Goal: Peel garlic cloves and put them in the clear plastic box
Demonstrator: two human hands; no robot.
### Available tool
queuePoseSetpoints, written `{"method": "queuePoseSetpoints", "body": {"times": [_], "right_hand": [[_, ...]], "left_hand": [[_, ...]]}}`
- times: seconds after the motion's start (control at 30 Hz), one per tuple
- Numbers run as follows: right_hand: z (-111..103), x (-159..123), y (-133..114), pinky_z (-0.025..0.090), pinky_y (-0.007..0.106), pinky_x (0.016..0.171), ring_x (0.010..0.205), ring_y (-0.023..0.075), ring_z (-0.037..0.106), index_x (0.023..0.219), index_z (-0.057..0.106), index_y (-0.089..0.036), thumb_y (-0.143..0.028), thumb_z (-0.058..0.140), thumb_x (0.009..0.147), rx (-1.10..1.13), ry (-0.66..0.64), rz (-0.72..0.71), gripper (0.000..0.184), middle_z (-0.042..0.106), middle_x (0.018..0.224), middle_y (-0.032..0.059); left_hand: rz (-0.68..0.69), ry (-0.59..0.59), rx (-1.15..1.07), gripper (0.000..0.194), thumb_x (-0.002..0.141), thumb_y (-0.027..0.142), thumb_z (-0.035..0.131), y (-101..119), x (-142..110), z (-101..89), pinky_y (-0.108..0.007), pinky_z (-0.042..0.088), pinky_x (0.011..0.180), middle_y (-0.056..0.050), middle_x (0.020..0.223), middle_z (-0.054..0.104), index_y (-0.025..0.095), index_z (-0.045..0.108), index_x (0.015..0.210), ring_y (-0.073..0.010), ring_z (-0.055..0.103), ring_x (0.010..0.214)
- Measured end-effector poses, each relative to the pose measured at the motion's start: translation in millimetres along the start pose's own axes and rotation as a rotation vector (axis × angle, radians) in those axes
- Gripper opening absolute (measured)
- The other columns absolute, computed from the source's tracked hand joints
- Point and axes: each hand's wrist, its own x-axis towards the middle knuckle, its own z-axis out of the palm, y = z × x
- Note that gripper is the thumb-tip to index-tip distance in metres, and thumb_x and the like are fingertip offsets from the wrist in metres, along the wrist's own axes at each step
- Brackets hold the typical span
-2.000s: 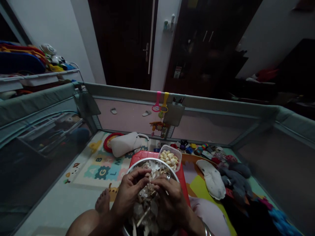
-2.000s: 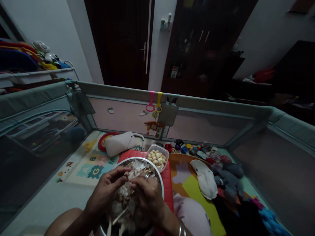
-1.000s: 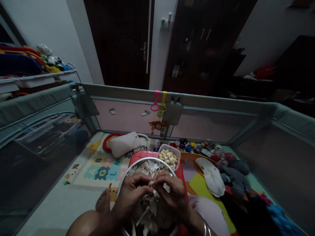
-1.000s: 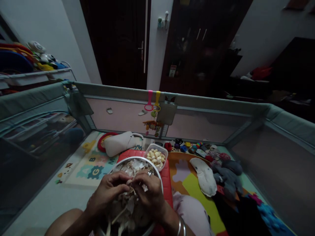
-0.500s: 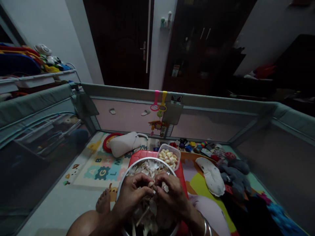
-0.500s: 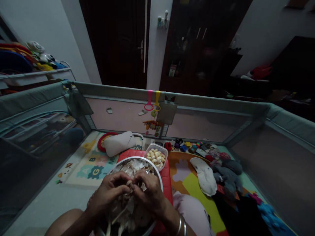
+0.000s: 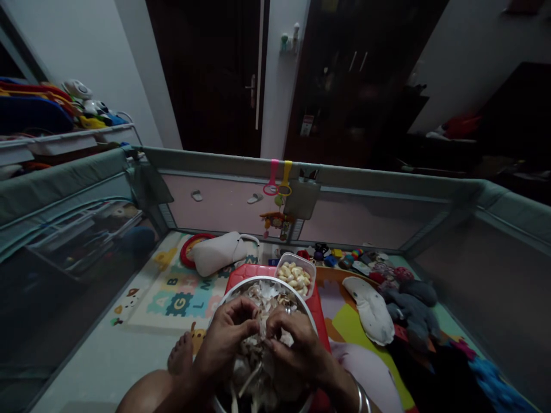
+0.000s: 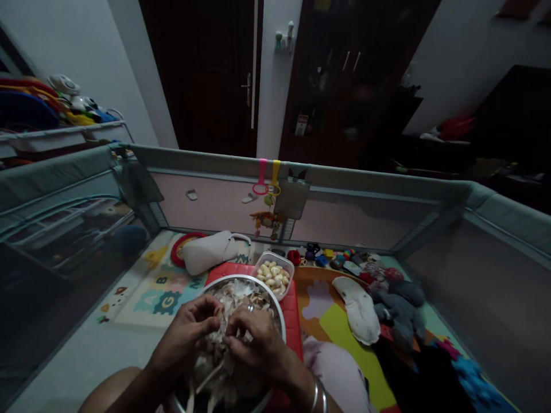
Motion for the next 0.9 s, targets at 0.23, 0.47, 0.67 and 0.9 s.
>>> {"method": "queuePoseSetpoints", "body": {"times": [0.23,0.47,0.67,0.9], "right_hand": [[5.2,-0.5,2.4,0.046,0.023,0.062,0.068,0.0145,0.061,0.084,0.06,-0.018,-0.012,0.047,0.079,-0.076,-0.088,-0.032,0.015,0.068,0.075,0.0045],[1.3,3.3,-1.5,0.047,0.024,0.059,0.067,0.016,0.064,0.084,0.064,-0.019,-0.013,0.054,0.079,-0.062,0.034,0.026,0.013,0.069,0.074,0.0049],[-0.1,2.7,-1.4,0.049,0.024,0.062,0.069,0.0149,0.062,0.09,0.061,-0.019,-0.01,0.051,0.079,0.033,0.195,0.03,0.017,0.068,0.08,0.0051],[-0.5,1.8,-3.4,0.051,0.027,0.066,0.075,0.0161,0.062,0.091,0.06,-0.019,-0.013,0.056,0.078,0.06,0.279,0.037,0.015,0.066,0.083,0.0059]], "left_hand": [[0.054,0.159,-0.022,0.035,0.048,0.025,0.082,5.2,4.7,-3.8,-0.017,0.038,0.052,0.001,0.061,0.063,0.014,0.063,0.076,-0.0089,0.052,0.055],[0.066,0.105,0.061,0.03,0.057,0.031,0.077,7.0,1.5,-0.3,-0.019,0.039,0.051,0.001,0.055,0.062,0.014,0.058,0.073,-0.0095,0.051,0.05],[0.021,0.021,0.171,0.024,0.068,0.03,0.069,6.1,-0.8,0.6,-0.021,0.041,0.057,-0.002,0.064,0.064,0.013,0.063,0.082,-0.0118,0.056,0.06],[0.019,-0.092,0.307,0.022,0.074,0.028,0.062,6.4,-3.7,0.9,-0.025,0.046,0.069,-0.005,0.083,0.069,0.014,0.067,0.091,-0.0174,0.06,0.076]]}}
